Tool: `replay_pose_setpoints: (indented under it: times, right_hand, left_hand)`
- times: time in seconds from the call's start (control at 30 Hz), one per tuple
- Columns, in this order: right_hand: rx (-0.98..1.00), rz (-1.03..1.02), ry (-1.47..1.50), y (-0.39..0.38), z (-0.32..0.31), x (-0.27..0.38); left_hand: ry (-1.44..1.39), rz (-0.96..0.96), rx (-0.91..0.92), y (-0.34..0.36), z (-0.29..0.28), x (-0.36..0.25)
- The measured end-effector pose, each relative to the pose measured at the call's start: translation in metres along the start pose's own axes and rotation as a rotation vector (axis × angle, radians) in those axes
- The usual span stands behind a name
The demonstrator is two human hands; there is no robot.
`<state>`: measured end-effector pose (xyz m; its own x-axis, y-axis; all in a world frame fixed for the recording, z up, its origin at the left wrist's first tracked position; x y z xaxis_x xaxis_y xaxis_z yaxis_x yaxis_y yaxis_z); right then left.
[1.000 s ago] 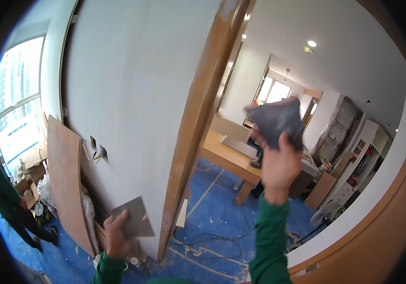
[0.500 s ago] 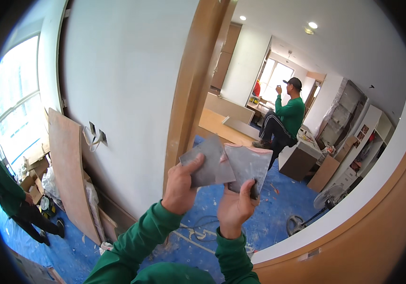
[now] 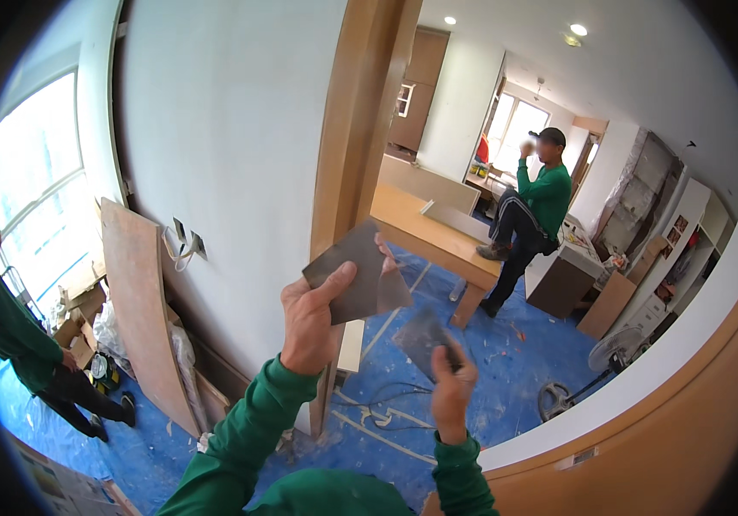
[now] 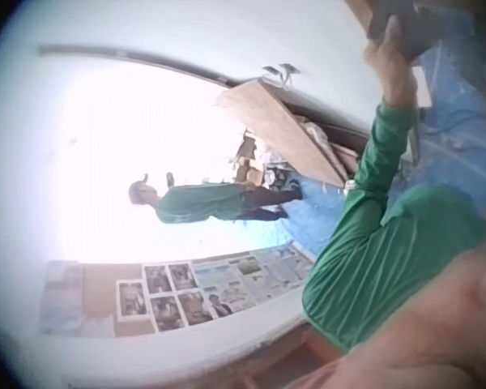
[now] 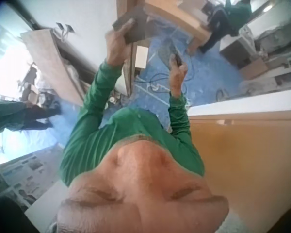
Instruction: The person sands a wall and door frame using sandpaper. They move around the room, sanding different sections of the wall and the wooden frame. Other workers are present in the background.
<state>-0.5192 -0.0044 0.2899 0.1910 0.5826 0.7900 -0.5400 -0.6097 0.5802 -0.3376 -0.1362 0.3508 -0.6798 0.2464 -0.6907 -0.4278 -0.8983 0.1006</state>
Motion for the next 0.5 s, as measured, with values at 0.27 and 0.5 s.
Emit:
replay_pose_setpoints:
  times: [0.27,0.5]
  right_hand:
    - [-0.274,-0.196,0.015,0.016,0.004,0.02]
    - [-0.072,-0.209,-0.059,0.046,-0.009,0.034]
  left_hand:
    - [0.151,0.13,-0.032,-0.015,0.007,0.039]
    - [0.809,0.146,0.075,-0.025,0.017,0.046]
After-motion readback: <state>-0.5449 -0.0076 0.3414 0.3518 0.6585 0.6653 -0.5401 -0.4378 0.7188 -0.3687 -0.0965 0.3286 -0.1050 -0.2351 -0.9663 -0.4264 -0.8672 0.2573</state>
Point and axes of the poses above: each hand's wrist, its own y-axis towards the middle knuckle, its own z-axis out of the palm, x = y × z, the point moved 8 cm from there along y, towards the middle knuckle, and after that the axes turned 11 degrees about -z, right-handed, at the moved point
